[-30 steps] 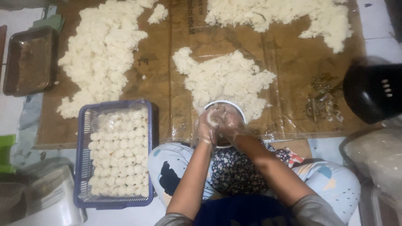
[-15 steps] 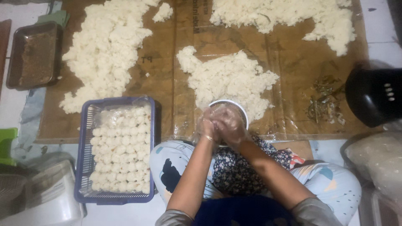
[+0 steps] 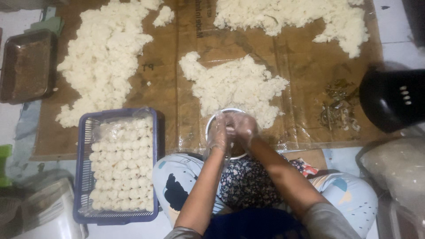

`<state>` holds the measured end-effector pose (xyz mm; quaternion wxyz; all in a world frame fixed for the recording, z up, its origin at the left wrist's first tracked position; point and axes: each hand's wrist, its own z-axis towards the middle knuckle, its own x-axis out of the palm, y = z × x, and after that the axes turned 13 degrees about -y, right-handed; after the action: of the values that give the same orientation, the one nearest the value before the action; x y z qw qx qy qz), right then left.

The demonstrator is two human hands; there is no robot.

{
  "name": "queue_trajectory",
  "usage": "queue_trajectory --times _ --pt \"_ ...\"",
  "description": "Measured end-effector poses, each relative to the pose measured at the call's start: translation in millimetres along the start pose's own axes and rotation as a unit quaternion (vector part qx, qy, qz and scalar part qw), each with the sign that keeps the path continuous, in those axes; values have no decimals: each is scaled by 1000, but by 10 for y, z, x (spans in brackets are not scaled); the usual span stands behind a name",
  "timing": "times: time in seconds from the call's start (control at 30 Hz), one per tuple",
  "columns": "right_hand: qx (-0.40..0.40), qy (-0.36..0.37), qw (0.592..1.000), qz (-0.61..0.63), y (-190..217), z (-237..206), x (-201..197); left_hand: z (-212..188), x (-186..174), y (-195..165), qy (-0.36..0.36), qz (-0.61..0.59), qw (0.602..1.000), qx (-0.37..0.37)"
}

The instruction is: The person, wearing plastic gloves, takes handfuls of a white shredded food material from a pile on the floor, presses it around a brown filling in a bowl to form balls, and places the finished balls one at a time into a perforated plastic basket. The basket gradually fills with formed balls.

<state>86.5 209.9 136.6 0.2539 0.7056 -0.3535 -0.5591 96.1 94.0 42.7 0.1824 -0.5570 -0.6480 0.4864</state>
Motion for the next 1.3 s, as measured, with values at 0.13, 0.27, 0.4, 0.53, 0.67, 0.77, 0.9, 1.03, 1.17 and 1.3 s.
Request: queue_trajectory --times 0.13,0.27,0.4,0.53,0.67,0.77,0.9,1.03,1.17,1.3 --pt "27 -75 978 194 94 -146 -37 75 83 50 -20 -54 995 78" --pt "-207 -79 966 131 147 -384 -146 232 140 83 -50 -155 969 -188" --pt "-329 -83 941 22 132 -403 -222 170 13 129 -5 -172 981 88" --pt "-397 -67 915 -32 -23 -267 -18 59 -116 200 13 -231 965 120" --pt "-435 -68 895 65 -363 18 226 453 -530 253 -95 -93 958 255" --pt "-238 -160 949 -129 -703 241 23 885 -1400 373 -306 73 929 198" --pt "38 -132 971 -195 -996 189 -608 1282 -2926 572 -394 56 915 61" --pt "61 -66 955 -283 -785 141 -676 1431 -3362 712 -380 230 896 22" --pt "65 -22 929 -364 -723 393 -350 1516 -3260 623 -312 273 909 49" --pt "18 -88 931 -353 -1332 803 -159 1511 -3124 493 -271 324 906 43"
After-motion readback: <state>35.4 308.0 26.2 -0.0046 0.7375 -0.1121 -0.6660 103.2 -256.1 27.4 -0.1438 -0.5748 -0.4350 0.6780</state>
